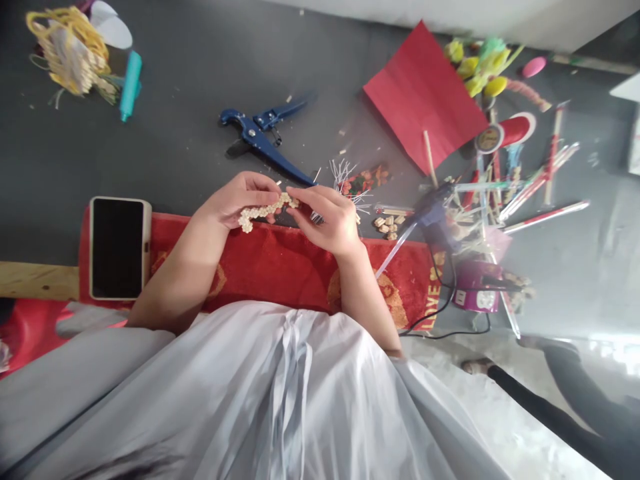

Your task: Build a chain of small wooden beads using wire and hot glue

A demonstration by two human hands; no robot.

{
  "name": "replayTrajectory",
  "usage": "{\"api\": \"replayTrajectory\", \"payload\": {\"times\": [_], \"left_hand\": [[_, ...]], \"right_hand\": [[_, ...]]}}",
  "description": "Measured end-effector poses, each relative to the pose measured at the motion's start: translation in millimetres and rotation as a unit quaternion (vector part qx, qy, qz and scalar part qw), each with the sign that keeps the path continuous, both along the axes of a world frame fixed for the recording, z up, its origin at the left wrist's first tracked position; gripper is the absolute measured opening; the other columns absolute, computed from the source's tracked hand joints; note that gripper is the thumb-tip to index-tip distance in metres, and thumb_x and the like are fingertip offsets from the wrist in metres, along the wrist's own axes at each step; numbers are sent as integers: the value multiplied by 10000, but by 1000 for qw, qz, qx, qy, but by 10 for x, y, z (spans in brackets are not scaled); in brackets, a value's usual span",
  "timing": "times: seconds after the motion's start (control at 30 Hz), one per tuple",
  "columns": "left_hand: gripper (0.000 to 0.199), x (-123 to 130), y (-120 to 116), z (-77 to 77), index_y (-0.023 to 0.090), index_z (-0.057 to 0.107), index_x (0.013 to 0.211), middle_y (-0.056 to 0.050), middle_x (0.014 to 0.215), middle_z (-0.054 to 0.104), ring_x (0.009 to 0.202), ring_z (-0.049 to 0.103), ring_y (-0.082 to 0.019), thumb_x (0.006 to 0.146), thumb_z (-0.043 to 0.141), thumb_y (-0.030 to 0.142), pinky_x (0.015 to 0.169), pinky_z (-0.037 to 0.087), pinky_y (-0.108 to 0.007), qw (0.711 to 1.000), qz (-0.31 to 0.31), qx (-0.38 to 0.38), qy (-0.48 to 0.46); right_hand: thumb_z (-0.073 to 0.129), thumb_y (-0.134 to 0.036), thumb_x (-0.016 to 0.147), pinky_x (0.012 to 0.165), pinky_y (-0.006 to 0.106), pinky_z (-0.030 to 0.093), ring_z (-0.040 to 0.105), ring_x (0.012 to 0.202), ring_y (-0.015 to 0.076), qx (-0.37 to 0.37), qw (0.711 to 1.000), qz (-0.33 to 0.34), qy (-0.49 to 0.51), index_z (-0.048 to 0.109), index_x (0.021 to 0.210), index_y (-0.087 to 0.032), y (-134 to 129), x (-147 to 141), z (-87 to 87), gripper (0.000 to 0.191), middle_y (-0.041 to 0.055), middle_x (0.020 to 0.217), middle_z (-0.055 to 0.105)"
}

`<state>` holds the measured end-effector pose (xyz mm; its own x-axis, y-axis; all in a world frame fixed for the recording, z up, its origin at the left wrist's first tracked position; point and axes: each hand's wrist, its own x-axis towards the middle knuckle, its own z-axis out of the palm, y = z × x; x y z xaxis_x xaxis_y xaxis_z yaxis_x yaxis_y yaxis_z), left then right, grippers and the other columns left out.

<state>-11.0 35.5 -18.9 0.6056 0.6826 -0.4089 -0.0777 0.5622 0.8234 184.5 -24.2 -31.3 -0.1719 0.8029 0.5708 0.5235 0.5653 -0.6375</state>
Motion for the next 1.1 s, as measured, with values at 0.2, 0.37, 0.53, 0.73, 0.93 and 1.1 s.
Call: {"api": "replayTrajectory", "payload": {"times": [0.2, 0.37, 0.53, 0.73, 0.93, 1.1], "left_hand": [[376, -2, 4, 10, 134, 705, 635, 12, 591, 672, 482, 611, -75, 563, 967, 393, 491, 529, -181, 1000, -12, 7, 4], [344, -20, 17, -12, 141, 715, 634, 5, 597, 676, 486, 620, -87, 573, 959, 374, 505, 555, -207, 1000, -16, 5, 16], [328, -45, 32, -44, 143, 718, 643, 5, 567, 662, 473, 632, -100, 606, 949, 374, 479, 547, -201, 999, -28, 15, 13], [294, -41, 35, -39, 130, 706, 644, -8, 615, 687, 462, 635, -90, 655, 931, 319, 485, 567, -199, 1000, -22, 9, 12], [318, -48, 38, -37, 135, 723, 658, -9, 620, 702, 461, 639, -95, 612, 941, 363, 465, 553, -190, 999, -34, 11, 2], [327, -47, 45, -47, 140, 733, 633, -13, 601, 693, 468, 626, -98, 567, 942, 383, 444, 531, -192, 999, -36, 7, -3]], "right_hand": [[725, -474, 899, 626, 301, 612, 704, 614, 162, -23, 999, -47, -16, 785, 914, -230, -10, 27, -8, 251, 38, 784, 790], [742, -469, 896, 666, 323, 625, 755, 704, 189, -18, 999, -29, 9, 807, 916, -238, 12, 31, -27, 241, 44, 816, 810], [751, -428, 896, 680, 328, 627, 767, 734, 191, -25, 999, -11, 31, 821, 943, -250, 20, 9, -25, 197, 38, 835, 818], [764, -403, 885, 641, 308, 624, 749, 678, 171, -25, 999, -6, 48, 814, 937, -244, 16, -11, -17, 175, 34, 827, 815], [754, -412, 888, 662, 320, 625, 756, 709, 181, -25, 999, -17, 43, 817, 928, -243, 15, -30, -18, 185, 36, 826, 816], [785, -384, 873, 660, 305, 619, 758, 703, 173, -20, 997, 2, 72, 819, 924, -239, 22, -42, -24, 158, 34, 840, 824]]}}
